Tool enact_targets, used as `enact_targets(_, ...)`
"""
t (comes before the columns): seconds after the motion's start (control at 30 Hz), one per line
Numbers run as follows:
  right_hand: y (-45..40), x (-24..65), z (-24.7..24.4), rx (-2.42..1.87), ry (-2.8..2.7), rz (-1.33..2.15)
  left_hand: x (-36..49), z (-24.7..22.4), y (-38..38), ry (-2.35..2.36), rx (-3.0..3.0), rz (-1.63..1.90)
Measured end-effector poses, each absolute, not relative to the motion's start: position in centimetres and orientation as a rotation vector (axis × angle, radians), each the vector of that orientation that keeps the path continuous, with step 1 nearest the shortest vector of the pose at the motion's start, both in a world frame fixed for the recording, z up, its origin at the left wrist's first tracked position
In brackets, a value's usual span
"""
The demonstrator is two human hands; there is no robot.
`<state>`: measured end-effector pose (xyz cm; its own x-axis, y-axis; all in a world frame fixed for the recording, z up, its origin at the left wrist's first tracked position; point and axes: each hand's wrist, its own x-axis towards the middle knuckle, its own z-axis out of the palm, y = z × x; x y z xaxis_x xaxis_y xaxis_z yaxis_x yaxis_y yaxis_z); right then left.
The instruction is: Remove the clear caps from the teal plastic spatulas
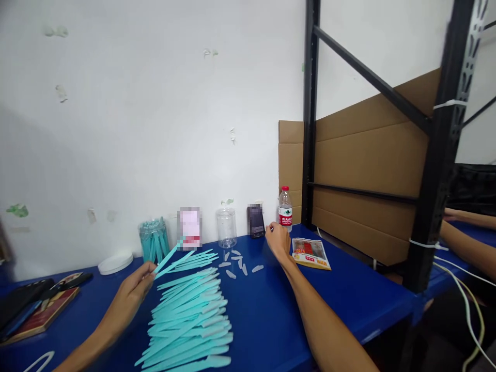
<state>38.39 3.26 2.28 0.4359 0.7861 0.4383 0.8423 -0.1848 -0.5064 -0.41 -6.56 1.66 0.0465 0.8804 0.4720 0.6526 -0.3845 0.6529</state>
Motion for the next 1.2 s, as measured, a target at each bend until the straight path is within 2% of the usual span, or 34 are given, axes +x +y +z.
enact_targets(0.23, 3.3, 36.3, 1.6, -1.961, -1.579, -0.033, -0.1, 1.6, -6.8, 1.481, 1.972, 1.320)
enact_targets(0.63, 1.7, 31.4, 0.4, -1.877, -1.950, 0.011, 0.6, 1.9, -8.3, 1.535, 2.459, 1.063)
enact_targets(0.83, 1.9, 30.5, 0.2, -1.873, -1.950, -0.024, 0.5, 1.6, -8.2, 1.572, 2.486, 1.010)
enact_targets(1.2, 2.3, 31.3, 0.3, -1.772, -1.787, 0.148, 0.3, 1.6, -8.1, 1.552, 2.523, 1.008)
